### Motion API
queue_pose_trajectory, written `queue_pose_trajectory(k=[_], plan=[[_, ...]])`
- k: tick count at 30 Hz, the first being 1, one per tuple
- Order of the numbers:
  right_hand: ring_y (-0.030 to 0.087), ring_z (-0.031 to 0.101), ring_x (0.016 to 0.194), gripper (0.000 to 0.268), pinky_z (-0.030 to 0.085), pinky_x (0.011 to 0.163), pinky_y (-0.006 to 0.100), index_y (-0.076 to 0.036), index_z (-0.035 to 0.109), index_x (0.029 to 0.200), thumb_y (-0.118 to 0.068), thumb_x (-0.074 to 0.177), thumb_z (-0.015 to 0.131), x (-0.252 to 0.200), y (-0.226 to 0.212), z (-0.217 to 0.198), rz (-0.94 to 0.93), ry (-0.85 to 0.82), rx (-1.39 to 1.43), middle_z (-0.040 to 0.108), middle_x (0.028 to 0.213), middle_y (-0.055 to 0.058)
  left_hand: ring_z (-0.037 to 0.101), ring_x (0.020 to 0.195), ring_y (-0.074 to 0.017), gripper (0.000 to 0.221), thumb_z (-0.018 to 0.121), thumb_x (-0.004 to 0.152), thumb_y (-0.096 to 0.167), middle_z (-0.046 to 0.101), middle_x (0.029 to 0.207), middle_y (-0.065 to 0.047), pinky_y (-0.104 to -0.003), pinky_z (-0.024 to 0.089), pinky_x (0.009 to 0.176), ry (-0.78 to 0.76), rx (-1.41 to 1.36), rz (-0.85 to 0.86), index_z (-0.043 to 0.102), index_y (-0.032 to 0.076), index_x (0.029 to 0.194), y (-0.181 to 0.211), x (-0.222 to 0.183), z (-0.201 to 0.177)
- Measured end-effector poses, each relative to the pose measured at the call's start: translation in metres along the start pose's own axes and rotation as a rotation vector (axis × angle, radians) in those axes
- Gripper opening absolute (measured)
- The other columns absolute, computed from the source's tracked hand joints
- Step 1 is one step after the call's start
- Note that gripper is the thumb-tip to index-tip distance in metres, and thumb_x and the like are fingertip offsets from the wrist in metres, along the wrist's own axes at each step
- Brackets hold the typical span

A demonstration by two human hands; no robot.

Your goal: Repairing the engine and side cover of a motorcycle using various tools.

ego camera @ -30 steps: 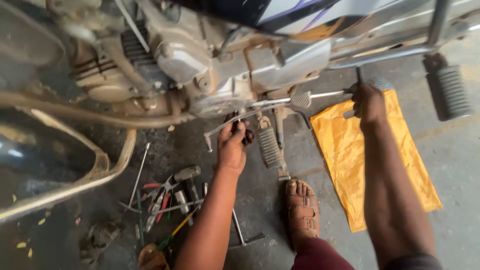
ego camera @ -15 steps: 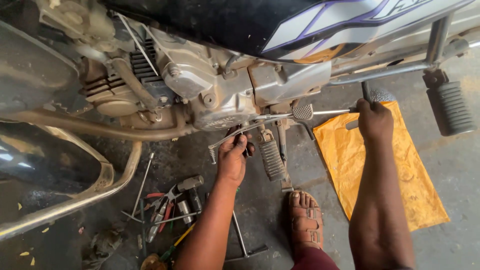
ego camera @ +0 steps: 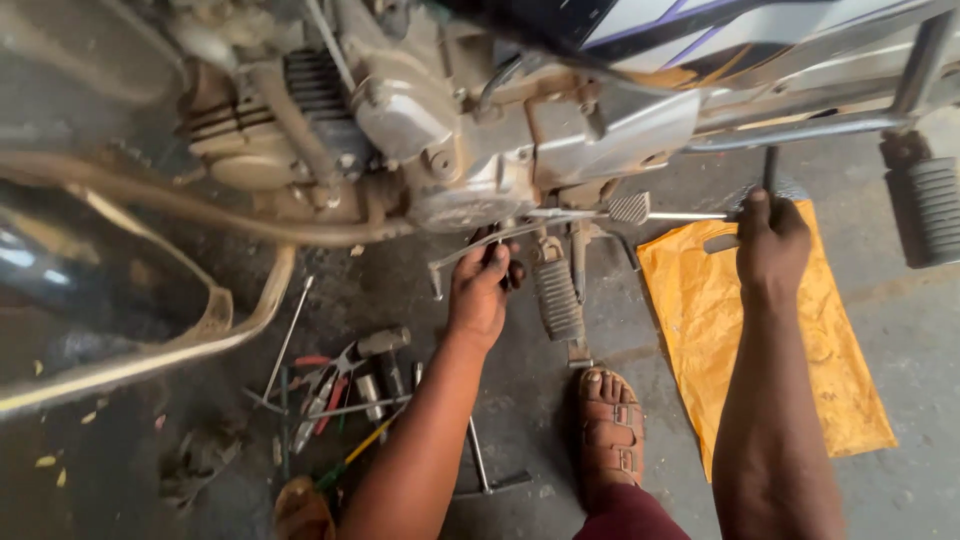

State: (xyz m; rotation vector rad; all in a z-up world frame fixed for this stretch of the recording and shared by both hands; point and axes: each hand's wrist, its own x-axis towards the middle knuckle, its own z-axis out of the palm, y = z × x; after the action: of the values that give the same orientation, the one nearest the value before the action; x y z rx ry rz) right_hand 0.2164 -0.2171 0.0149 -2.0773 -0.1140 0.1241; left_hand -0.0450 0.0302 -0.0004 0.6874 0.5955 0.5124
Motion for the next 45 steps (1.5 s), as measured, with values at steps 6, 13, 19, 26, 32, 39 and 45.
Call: queue_pose_trajectory(k=[6,13,19,26,32,39,45], plan=[[0.014,0.047,0.067,0.027,0.035,0.057,0.032,0.002,0.066,0.096,-0.024,0.104,0.067,-0.002,-0.003,-0.010,0.171,-0.026,0.209,0.058,0.077,0.004,0.058,0.080,-0.0159,0.025,0.069,0.098,0.017,0.068,0.102,-0.003,-0.031,0.050,0.070,0.010,0.010,0.009,0.069,0.006,0.121,-0.004,-0.001,0.003],[0.011,0.050,0.073,0.021,0.047,0.064,0.028,0.001,0.055,0.090,-0.013,0.104,0.061,-0.003,0.029,0.031,-0.206,0.271,0.413,0.054,0.082,0.003,0.060,0.077,-0.0163,0.025,0.071,0.097,0.017,0.067,0.100,-0.003,-0.031,0.049,0.067,0.021,0.012,-0.010,0.069,0.006,0.119,-0.007,-0.003,-0.004],[0.008,0.053,0.083,0.011,0.046,0.080,0.024,-0.010,0.056,0.109,-0.014,0.099,0.057,-0.018,-0.030,0.032,-0.045,0.160,0.674,0.058,0.090,-0.004,0.062,0.076,-0.0170,0.024,0.070,0.097,0.019,0.069,0.101,-0.004,-0.032,0.049,0.066,0.063,0.061,-0.019,0.070,0.005,0.115,-0.002,-0.005,0.000],[0.024,0.061,0.083,0.049,0.047,0.086,0.038,-0.003,0.066,0.092,-0.041,0.100,0.037,0.008,0.026,0.028,-0.054,0.122,1.554,0.064,0.082,0.012,0.064,0.077,-0.0178,0.023,0.071,0.097,0.021,0.070,0.099,-0.002,-0.033,0.049,0.067,0.037,0.064,-0.037,0.071,0.010,0.118,0.009,-0.004,0.006],[0.011,0.061,0.080,0.045,0.050,0.097,0.038,-0.017,0.069,0.091,-0.033,0.113,0.033,0.033,0.035,0.010,-0.845,-0.386,1.379,0.072,0.088,0.001,0.064,0.077,-0.0170,0.023,0.072,0.096,0.021,0.069,0.099,-0.001,-0.032,0.049,0.067,0.050,0.066,-0.040,0.071,0.012,0.118,0.010,-0.005,0.008],[0.024,0.062,0.110,0.038,0.048,0.092,0.044,-0.011,0.055,0.136,-0.038,0.111,0.047,0.017,0.022,-0.051,0.430,-0.466,0.505,0.066,0.119,0.004,0.065,0.076,-0.0170,0.020,0.070,0.098,0.021,0.070,0.101,-0.002,-0.032,0.049,0.066,0.046,0.078,-0.044,0.070,0.009,0.114,0.007,0.000,0.001],[0.029,0.059,0.132,0.036,0.046,0.109,0.047,-0.004,0.060,0.136,-0.010,0.101,0.061,0.012,-0.009,-0.054,0.060,-0.535,0.577,0.065,0.130,0.013,0.064,0.074,-0.0164,0.022,0.069,0.098,0.021,0.070,0.098,-0.004,-0.031,0.049,0.065,0.059,0.135,-0.017,0.071,0.008,0.115,-0.004,0.004,-0.004]])
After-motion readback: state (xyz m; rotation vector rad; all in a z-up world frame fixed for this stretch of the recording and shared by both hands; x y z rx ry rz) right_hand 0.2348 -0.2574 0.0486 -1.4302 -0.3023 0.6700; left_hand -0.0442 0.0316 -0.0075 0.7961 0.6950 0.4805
